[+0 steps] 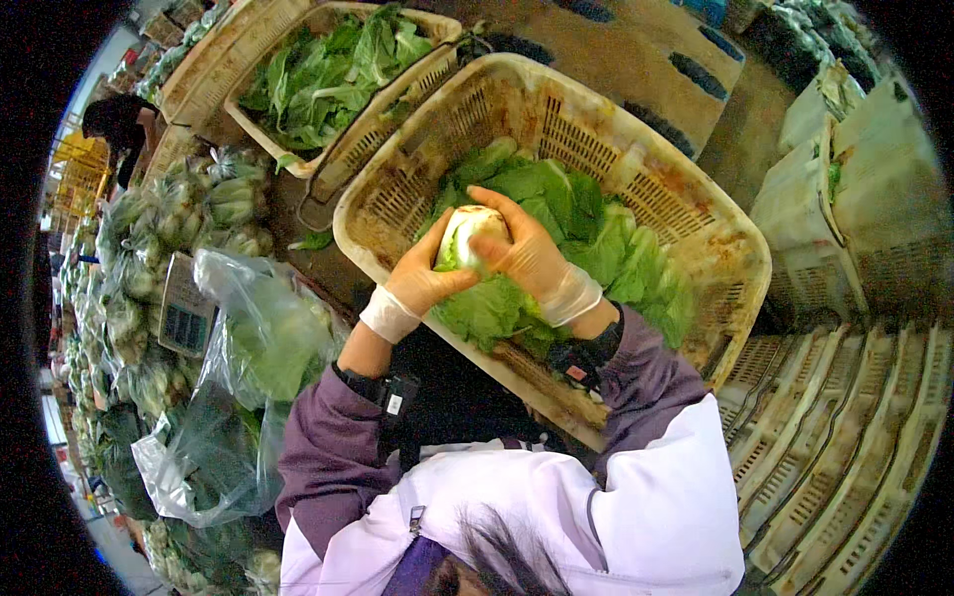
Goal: The person picks up heads of lettuce from a large crate, removes outer leaves, and places them into a clear plastic bag. The bag is placed on a digital scale, and the person continues to add more lettuce to the bag.
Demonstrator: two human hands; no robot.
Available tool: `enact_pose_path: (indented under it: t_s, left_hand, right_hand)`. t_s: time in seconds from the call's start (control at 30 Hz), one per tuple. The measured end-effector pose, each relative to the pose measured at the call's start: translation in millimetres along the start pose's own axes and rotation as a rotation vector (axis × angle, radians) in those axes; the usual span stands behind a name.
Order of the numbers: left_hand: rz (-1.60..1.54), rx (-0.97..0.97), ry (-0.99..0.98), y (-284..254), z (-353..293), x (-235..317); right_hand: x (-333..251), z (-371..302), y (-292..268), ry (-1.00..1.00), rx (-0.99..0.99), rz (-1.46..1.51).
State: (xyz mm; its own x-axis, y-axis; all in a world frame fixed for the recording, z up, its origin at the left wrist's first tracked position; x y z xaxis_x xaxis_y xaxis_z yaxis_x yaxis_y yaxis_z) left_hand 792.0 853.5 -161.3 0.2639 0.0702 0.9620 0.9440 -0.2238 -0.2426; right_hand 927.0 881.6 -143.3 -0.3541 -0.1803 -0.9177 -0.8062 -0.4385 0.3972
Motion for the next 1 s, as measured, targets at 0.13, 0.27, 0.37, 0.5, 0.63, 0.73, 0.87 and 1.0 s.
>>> enact_pose_path:
  t_s: [0.13,0.27,0.37,0.5,0.63,0.73,0.87,1.0]
  left_hand:
    - [-0.050,-0.021,-0.006,-1.0,-15.5,46.0]
    - [0.116,-0.133,0.185,-4.4,-33.7,79.0]
    - [0.086,0.047,0.206,6.0,-45.9,75.4]
    - [-0.187,-0.065,-0.024,11.3,-53.2,47.9]
    - [-0.443,-0.374,-0.022,-12.2,-85.7,33.7]
    - [-0.682,-0.417,-0.012,-18.0,-96.6,33.8]
    - [-0.867,-0.311,0.049,-26.4,-99.1,17.9]
    - [-1.310,-0.097,0.039,-25.6,-110.4,-8.3]
  right_hand:
    - [-49.0,-7.8,12.6,-0.087,-0.049,-0.602]
    - [-78.7,-14.5,30.6,-0.204,-0.009,-0.839]
    - [-84.6,-22.5,52.0,-0.372,0.020,-0.984]
    - [-82.1,-20.7,64.4,-0.363,-0.131,-1.132]
    - [-78.6,-2.9,59.8,0.049,-0.410,-0.789]
    - [-73.5,24.3,63.5,0.302,-0.506,-0.335]
    - [-110.5,122.1,101.8,-0.296,-0.329,-0.834]
    - [-174.5,205.4,158.3,-0.718,0.503,-1.434]
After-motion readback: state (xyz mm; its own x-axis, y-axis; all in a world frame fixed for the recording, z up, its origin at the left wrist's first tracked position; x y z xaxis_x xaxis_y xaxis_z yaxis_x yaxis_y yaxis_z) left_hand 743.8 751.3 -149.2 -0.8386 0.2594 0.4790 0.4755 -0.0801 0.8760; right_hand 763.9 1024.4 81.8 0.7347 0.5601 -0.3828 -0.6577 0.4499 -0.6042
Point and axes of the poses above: each hand's wrist, its own z-axis towards the middle knuckle, its own y-axis out of the palm, x = y × z, the point moved 6 cm from there along z, towards the middle knuckle, and after that the axes turned 1 degree about z, right-handed, at the moved point
